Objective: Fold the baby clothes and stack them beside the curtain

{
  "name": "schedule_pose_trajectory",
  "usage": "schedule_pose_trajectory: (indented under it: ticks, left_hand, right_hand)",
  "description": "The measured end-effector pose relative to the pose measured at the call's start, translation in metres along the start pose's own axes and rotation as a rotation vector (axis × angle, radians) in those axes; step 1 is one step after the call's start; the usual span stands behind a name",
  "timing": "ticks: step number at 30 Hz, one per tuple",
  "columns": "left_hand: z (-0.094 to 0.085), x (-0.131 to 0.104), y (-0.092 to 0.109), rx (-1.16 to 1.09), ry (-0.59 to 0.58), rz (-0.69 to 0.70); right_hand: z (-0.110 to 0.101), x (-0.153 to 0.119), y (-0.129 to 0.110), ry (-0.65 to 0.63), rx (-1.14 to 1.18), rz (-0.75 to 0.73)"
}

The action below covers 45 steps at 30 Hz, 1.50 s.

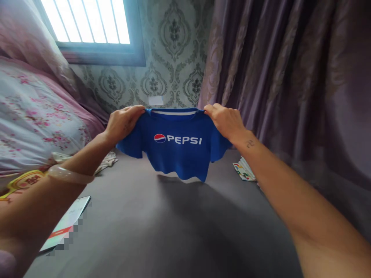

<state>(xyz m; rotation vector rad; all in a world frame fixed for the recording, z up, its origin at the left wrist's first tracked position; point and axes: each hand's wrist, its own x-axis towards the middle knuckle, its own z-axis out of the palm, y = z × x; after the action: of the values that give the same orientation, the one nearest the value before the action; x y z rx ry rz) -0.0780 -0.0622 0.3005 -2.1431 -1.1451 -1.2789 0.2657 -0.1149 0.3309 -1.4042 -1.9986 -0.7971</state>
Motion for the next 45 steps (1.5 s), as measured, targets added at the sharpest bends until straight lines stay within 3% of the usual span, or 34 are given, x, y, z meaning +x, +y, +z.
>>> schedule_pose_trajectory:
  ticks: [5,8,11,13,17,22,26,29,32,37,45]
  left_hand:
    - [-0.054,0.000,0.007,-0.044,-0.077,0.179]
    - [-0.081,0.007,0.016,-0.158,-0.091,0.175]
    - [-0.092,0.014,0.018,-0.280,-0.151,0.073]
    - [-0.087,0.018,0.013,-0.351,-0.222,0.015]
    - [-0.046,0.010,-0.009,-0.510,-0.460,-0.074]
    - [0.052,-0.033,-0.042,-0.664,-0.764,-0.174]
    - [0.135,-0.079,-0.060,-0.656,-0.846,-0.271]
    - [0.178,-0.107,-0.065,-0.517,-0.870,-0.298]
    - [0.201,-0.125,-0.066,-0.388,-0.899,-0.296]
    - [0.220,-0.140,-0.064,-0.272,-0.908,-0.335]
    - [0.246,-0.150,-0.058,-0.303,-0.857,-0.406]
  right_hand:
    - [-0.040,-0.014,0.004,0.000,0.219,-0.110]
    - [-0.064,-0.014,0.004,-0.079,0.419,-0.073]
    - [-0.075,-0.006,0.008,-0.245,0.591,-0.015]
    - [-0.069,0.001,0.013,-0.355,0.657,-0.023]
    - [-0.023,0.009,0.024,-0.560,0.733,-0.008]
    - [0.075,-0.004,0.035,-0.800,0.706,0.039]
    - [0.156,-0.034,0.037,-0.887,0.536,0.013]
    - [0.199,-0.061,0.030,-0.917,0.371,0.073]
    - [0.226,-0.083,0.022,-0.924,0.268,0.137]
    - [0.255,-0.105,0.015,-0.900,0.347,0.145]
    - [0.274,-0.120,0.007,-0.847,0.308,0.322]
